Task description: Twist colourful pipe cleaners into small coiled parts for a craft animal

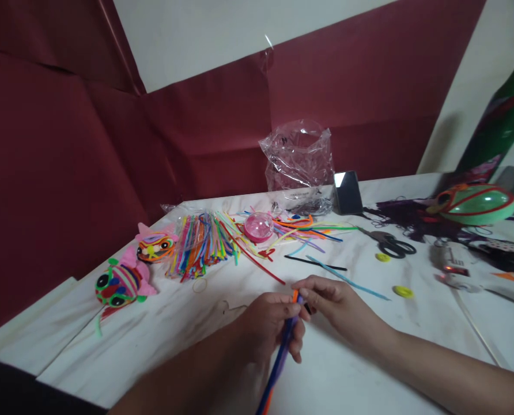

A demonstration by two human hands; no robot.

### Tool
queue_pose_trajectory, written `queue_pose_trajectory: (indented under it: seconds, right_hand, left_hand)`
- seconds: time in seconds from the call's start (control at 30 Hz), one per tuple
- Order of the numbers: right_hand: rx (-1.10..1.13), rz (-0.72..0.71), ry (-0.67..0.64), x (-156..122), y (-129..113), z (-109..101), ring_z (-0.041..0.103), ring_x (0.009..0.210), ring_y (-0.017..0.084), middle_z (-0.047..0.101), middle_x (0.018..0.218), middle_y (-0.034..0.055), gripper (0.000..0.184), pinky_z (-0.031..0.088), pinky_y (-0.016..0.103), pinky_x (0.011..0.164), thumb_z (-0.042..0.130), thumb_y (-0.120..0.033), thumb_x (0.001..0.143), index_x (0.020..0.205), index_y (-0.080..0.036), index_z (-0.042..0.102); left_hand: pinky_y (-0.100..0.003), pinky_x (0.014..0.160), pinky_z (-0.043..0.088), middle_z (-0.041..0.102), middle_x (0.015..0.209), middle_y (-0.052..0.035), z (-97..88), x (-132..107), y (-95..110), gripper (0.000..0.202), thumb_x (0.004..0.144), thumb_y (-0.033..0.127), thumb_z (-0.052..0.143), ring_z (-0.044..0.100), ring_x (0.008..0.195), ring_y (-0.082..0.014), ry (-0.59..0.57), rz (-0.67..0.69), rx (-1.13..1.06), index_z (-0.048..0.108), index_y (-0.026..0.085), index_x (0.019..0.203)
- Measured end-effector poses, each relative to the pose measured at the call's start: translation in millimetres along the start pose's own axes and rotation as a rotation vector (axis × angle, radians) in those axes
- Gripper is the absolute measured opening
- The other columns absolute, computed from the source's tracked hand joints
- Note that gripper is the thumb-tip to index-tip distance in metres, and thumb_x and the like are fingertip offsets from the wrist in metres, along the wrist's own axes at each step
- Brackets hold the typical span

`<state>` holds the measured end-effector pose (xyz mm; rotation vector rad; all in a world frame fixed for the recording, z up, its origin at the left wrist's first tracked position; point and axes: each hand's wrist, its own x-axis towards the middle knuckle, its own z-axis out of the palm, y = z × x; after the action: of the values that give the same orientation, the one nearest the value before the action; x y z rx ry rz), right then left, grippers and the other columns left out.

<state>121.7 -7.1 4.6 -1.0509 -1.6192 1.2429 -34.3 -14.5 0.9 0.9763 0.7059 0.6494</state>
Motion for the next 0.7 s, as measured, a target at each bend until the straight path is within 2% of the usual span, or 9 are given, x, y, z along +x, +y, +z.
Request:
queue_pose_trajectory:
  seconds: [0.17, 0.27, 0.33, 0.47, 0.53, 0.63, 0.7]
  right_hand:
    - [-0.123, -0.147, -0.068, -0.4, 1.2, -2.5, 0.055, 0.069, 0.013, 0.057, 0.069, 0.002, 0.027, 0.042, 0.024, 0.066, 0.048, -0.04, 0.08, 0.078, -0.016, 0.062]
    - [-0.153, -0.171, -0.072, -1.4, 1.0, -2.4, 0.055, 0.073, 0.014, 0.058, 0.075, 0.0033, 0.026, 0.042, 0.024, 0.067, 0.047, -0.038, 0.082, 0.074, -0.017, 0.06]
    - [-0.111, -0.144, -0.077, -1.8, 0.7, -1.3, 0.054, 0.07, 0.013, 0.057, 0.071, 0.0024, 0.027, 0.041, 0.024, 0.066, 0.049, -0.04, 0.081, 0.073, -0.016, 0.058]
    - [0.161, 0.001, -0.159, -0.5, 2.9, 1.2, 0.049, 0.056, 0.01, 0.051, 0.057, -0.0029, 0.032, 0.038, 0.024, 0.058, 0.053, -0.047, 0.076, 0.074, -0.016, 0.052]
    - [0.244, 0.037, -0.2, 0.8, 5.2, 1.6, 0.047, 0.053, 0.009, 0.05, 0.056, -0.0033, 0.035, 0.036, 0.023, 0.056, 0.055, -0.049, 0.074, 0.069, -0.015, 0.05]
    - [0.238, 0.041, -0.198, 1.5, 7.2, 1.3, 0.042, 0.051, 0.007, 0.048, 0.055, -0.0032, 0.037, 0.032, 0.022, 0.052, 0.055, -0.049, 0.074, 0.064, -0.015, 0.048]
    - [0.171, 0.026, -0.162, 0.4, 6.5, 1.2, 0.039, 0.05, 0.007, 0.047, 0.054, -0.0036, 0.036, 0.03, 0.022, 0.05, 0.054, -0.049, 0.075, 0.064, -0.015, 0.048]
  left_hand:
    - [-0.024, 0.034, 0.042, 0.05, 0.045, 0.0025, 0.6, 0.8, -3.3, 0.021, 0.072, 0.033, 0.051, 0.043, 0.03, -0.0085, -0.001, 0.0, 0.002, 0.052, 0.012, 0.074]
    - [-0.023, 0.033, 0.041, 0.05, 0.043, 0.0032, 1.7, 2.0, -5.3, 0.022, 0.07, 0.035, 0.053, 0.042, 0.028, -0.0081, 0.038, 0.019, 0.006, 0.052, 0.013, 0.073]
    - [-0.023, 0.034, 0.042, 0.051, 0.043, 0.0026, 2.1, 2.5, -5.9, 0.023, 0.069, 0.035, 0.055, 0.044, 0.029, -0.0083, 0.06, 0.033, 0.015, 0.052, 0.012, 0.071]
    - [-0.022, 0.035, 0.04, 0.052, 0.041, 0.0013, 3.1, 2.2, -5.8, 0.022, 0.069, 0.033, 0.054, 0.047, 0.03, -0.0097, 0.076, 0.057, 0.106, 0.054, 0.011, 0.069]
    - [-0.02, 0.033, 0.037, 0.052, 0.04, 0.0012, 5.0, 1.4, -5.5, 0.021, 0.069, 0.032, 0.053, 0.046, 0.029, -0.0097, 0.128, 0.058, 0.19, 0.054, 0.011, 0.068]
    - [-0.019, 0.031, 0.033, 0.053, 0.041, 0.0017, 9.2, 0.2, -5.2, 0.018, 0.069, 0.03, 0.053, 0.045, 0.028, -0.0087, 0.263, 0.077, 0.283, 0.054, 0.012, 0.065]
    - [-0.018, 0.031, 0.033, 0.054, 0.042, 0.0018, 12.2, -0.6, -4.9, 0.017, 0.069, 0.029, 0.052, 0.044, 0.028, -0.0081, 0.307, 0.097, 0.312, 0.053, 0.013, 0.063]
